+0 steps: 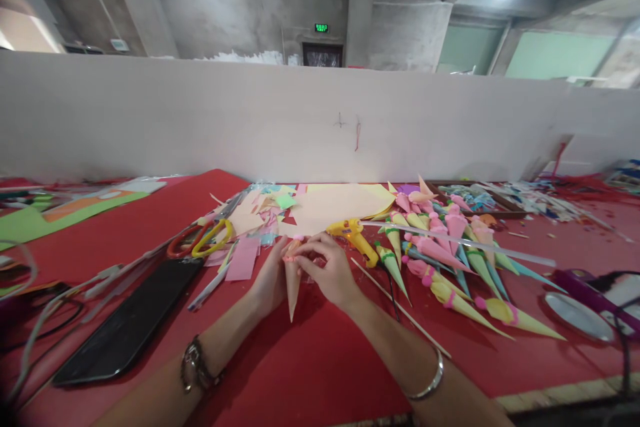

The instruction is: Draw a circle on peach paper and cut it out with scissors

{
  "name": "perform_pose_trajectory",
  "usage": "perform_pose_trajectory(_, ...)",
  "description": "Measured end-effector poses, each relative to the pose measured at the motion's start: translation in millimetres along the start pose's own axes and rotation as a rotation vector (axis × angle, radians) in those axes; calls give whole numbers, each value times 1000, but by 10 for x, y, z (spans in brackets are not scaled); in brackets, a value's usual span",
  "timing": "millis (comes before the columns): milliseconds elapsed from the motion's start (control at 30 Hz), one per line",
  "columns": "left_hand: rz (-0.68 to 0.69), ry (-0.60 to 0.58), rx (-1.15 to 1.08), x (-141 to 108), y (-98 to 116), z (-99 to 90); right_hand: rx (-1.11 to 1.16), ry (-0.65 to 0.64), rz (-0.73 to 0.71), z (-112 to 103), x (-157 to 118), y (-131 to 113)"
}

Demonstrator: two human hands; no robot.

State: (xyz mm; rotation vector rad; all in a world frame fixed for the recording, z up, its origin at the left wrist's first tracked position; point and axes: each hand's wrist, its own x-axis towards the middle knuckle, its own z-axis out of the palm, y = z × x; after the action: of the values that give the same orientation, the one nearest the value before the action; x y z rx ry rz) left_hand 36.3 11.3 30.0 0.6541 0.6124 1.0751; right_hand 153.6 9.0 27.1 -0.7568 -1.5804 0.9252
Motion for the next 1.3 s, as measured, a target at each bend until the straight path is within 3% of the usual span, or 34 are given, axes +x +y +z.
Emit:
perform_pose_trajectory(400,22,1,-4,-40,30,65,-128,13,-102,5,-5,-29)
perform_pose_trajectory(767,33,32,18,-31,35,61,-119,-1,-76,9,-13,-46)
perform_pose_trajectory(1000,60,37,-13,-33,61,65,-148,71,-106,-17,13,-45)
perform_pose_trajectory(1167,216,121,-26,37,111,-31,-411,120,-28,-70,38,22)
perform_pose_trajectory(1300,293,272,-25,92,148,-95,-756,-13,128,-117,16,105)
